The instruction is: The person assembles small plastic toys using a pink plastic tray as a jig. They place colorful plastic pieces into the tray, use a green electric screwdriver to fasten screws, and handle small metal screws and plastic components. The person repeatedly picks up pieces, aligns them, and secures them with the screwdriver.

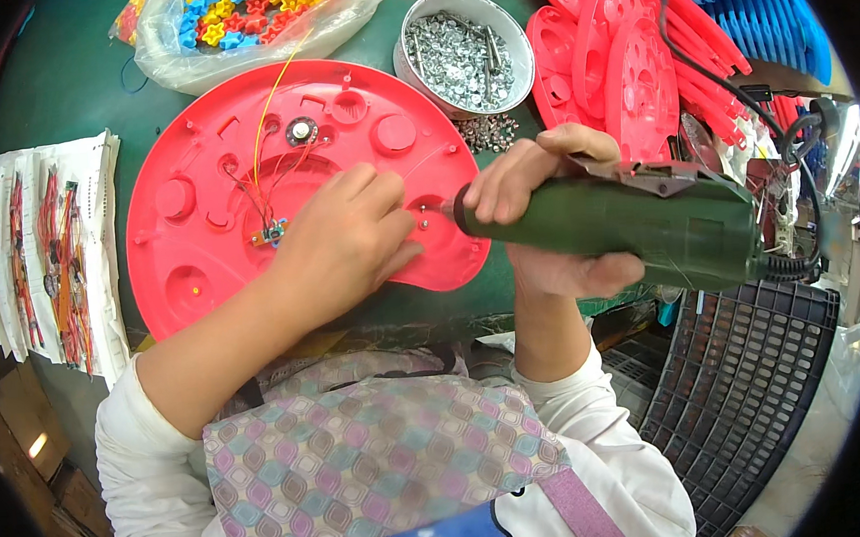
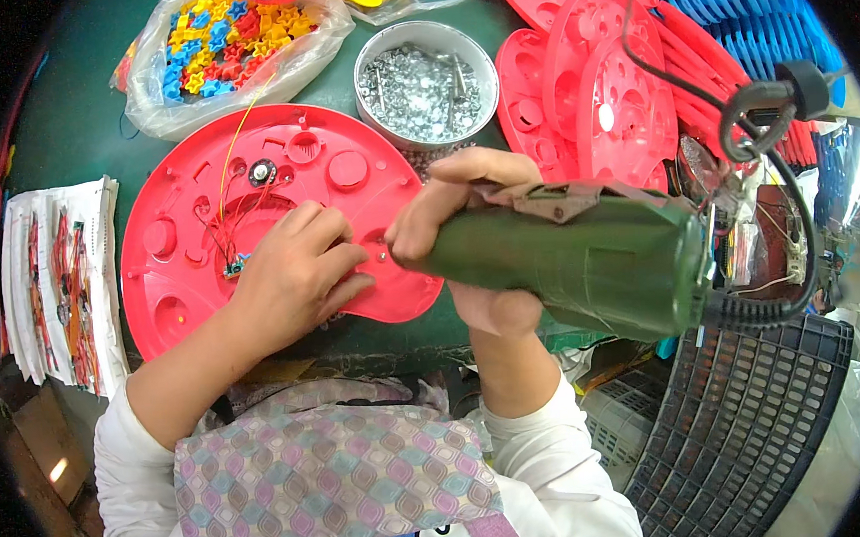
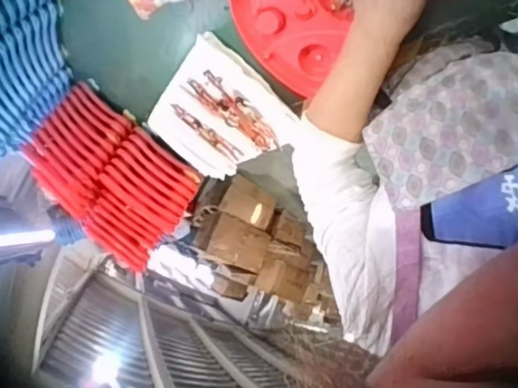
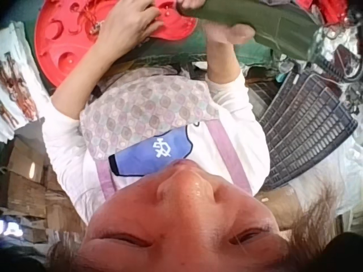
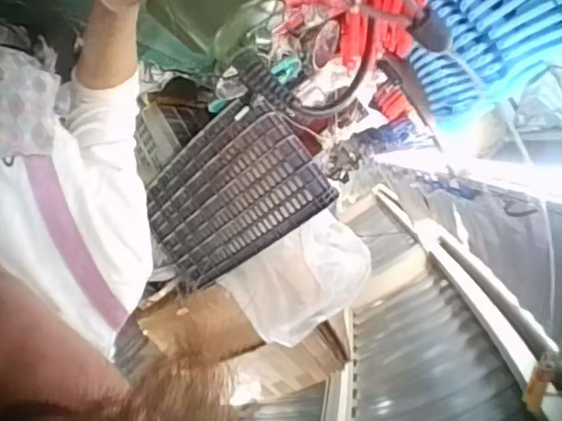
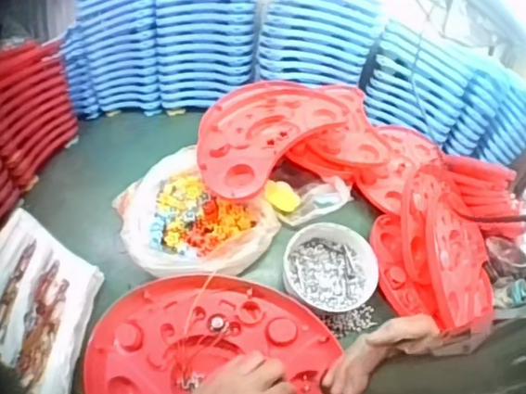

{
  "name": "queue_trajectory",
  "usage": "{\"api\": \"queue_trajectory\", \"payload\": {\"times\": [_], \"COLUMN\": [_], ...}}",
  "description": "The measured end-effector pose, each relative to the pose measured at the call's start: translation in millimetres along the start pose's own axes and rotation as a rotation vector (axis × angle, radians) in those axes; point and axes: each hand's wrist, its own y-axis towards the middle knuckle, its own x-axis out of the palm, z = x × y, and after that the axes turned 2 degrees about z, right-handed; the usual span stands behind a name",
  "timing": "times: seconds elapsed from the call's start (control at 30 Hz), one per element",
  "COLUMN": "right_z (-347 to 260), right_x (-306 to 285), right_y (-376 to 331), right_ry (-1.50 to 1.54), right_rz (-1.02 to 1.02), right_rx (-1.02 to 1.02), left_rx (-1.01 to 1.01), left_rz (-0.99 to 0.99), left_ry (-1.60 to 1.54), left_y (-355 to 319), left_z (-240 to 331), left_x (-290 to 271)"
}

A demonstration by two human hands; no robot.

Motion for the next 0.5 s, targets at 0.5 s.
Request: {"api": "queue_trajectory", "payload": {"times": [0.5], "right_z": [-9.4], "right_x": [78.3], "right_y": [13.4], "right_ry": [0.123], "right_rz": [-0.12], "right_rx": [-0.161], "left_rx": [-0.124], "left_rz": [0.24], "left_ry": [0.192], "left_y": [-45.7], "left_z": [19.8], "left_x": [-57.3]}}
